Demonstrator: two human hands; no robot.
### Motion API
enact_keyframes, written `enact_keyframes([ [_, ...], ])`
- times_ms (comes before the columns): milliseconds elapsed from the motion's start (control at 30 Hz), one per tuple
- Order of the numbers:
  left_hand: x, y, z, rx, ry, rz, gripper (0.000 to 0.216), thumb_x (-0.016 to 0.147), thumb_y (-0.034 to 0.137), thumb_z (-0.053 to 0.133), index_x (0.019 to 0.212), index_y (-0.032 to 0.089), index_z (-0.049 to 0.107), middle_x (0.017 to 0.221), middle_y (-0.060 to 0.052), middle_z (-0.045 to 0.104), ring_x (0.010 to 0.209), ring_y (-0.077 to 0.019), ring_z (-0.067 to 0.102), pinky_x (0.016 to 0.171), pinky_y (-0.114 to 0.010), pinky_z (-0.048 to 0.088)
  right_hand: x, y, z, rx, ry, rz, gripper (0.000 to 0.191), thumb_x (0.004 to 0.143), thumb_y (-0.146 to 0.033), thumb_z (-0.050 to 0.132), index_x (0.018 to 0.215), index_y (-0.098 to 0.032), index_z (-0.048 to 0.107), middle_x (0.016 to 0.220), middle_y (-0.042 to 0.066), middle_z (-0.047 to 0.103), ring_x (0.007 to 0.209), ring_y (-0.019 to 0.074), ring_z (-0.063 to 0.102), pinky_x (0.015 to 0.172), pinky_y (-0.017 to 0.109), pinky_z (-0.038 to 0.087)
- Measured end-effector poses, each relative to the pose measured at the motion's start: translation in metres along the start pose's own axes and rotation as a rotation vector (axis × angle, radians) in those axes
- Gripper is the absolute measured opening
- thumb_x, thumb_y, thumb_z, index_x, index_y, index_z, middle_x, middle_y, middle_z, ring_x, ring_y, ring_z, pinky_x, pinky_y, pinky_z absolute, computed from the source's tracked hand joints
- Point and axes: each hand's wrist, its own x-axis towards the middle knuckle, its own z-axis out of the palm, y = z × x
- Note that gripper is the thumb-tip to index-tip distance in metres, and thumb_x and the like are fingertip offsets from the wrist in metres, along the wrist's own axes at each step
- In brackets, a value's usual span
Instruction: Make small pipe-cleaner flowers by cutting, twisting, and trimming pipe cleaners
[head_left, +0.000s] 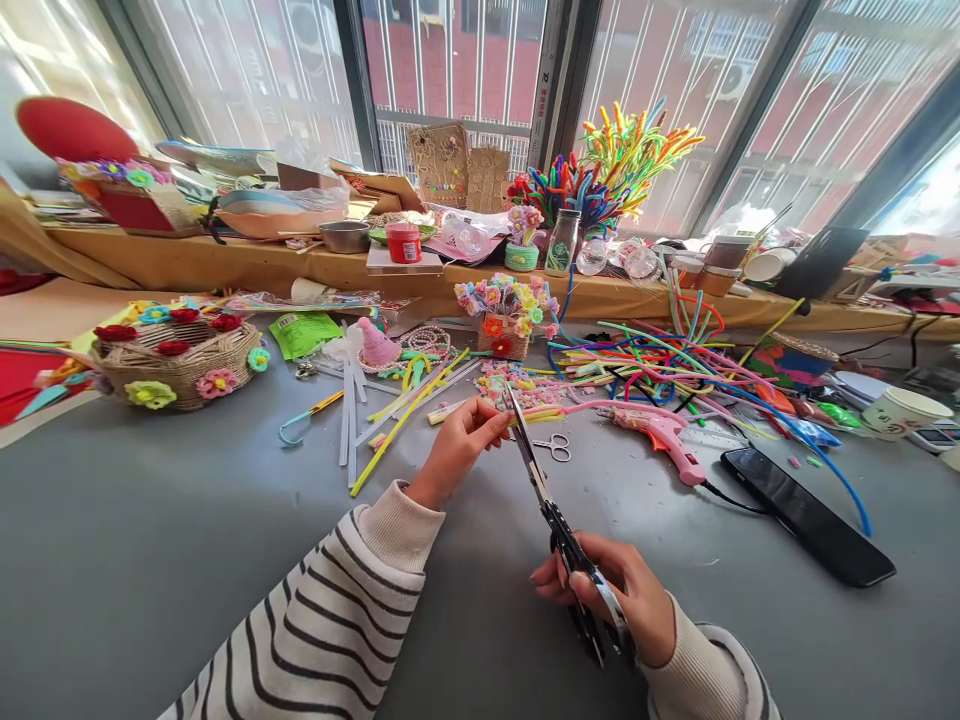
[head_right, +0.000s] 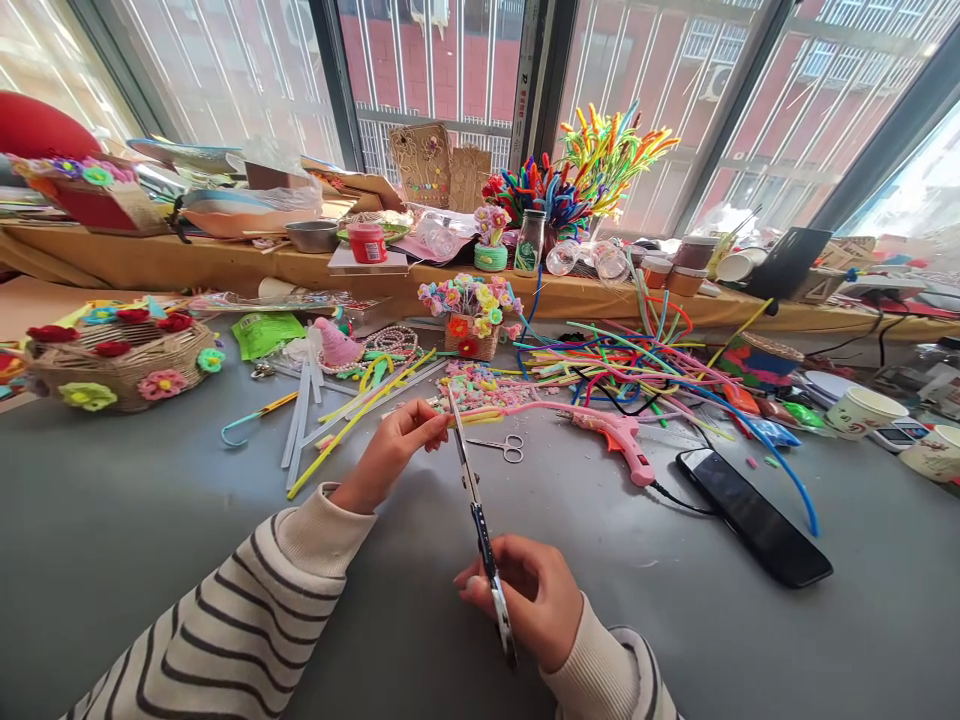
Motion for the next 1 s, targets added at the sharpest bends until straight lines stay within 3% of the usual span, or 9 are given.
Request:
enact_keyframes([
  [233,-0.001,-0.003,0.002,0.156,0.0,0.036,0.018,0.07,0.032,0.044,0.064,0.016,0.039,0.056,0.002,0.048,0.051,-0.0074,0.043,0.05,-0.02,0.035,0.002,0.005,0.003,-0.05,0.098,-0.022,0.033,0.061,-0.044,0.054,0.063,-0.011,0.052,0.064,0.01,0.059,0.057,0.0152,0.057,0.052,0.025,0.044],
  [367,-0.002,-0.008,0.004,0.481,0.037,0.154,0.018,0.075,0.034,0.035,0.069,0.017,0.04,0.059,0.002,0.048,0.052,-0.0092,0.043,0.052,-0.022,0.034,0.003,0.011,0.003,-0.097,0.108,-0.037,0.032,0.062,-0.042,0.054,0.063,-0.01,0.054,0.062,0.009,0.059,0.055,0.0151,0.057,0.051,0.024,0.044],
  [533,-0.005,-0.009,0.007,0.846,0.019,0.26,0.027,0.079,0.032,0.025,0.062,0.018,0.04,0.057,0.001,0.045,0.053,-0.0103,0.041,0.053,-0.023,0.029,0.004,0.015,0.004,-0.171,0.129,-0.054,0.029,0.062,-0.04,0.054,0.062,-0.011,0.053,0.061,0.008,0.059,0.053,0.0148,0.056,0.048,0.024,0.044],
  [733,-0.003,-0.009,0.007,0.778,-0.033,0.254,0.029,0.08,0.033,0.022,0.06,0.018,0.036,0.054,0.003,0.042,0.05,-0.0093,0.038,0.051,-0.021,0.028,0.004,0.015,0.003,-0.186,0.115,-0.087,0.031,0.063,-0.042,0.052,0.065,-0.011,0.052,0.065,0.008,0.058,0.057,0.0155,0.056,0.052,0.026,0.045],
  [1000,-0.004,-0.007,0.008,0.696,-0.098,0.268,0.028,0.08,0.032,0.024,0.06,0.018,0.038,0.054,0.003,0.04,0.052,-0.0095,0.036,0.052,-0.021,0.028,0.006,0.0,0.006,-0.014,0.093,-0.065,0.037,0.063,-0.048,0.05,0.069,-0.012,0.051,0.07,0.009,0.058,0.064,0.0164,0.056,0.061,0.029,0.045],
])
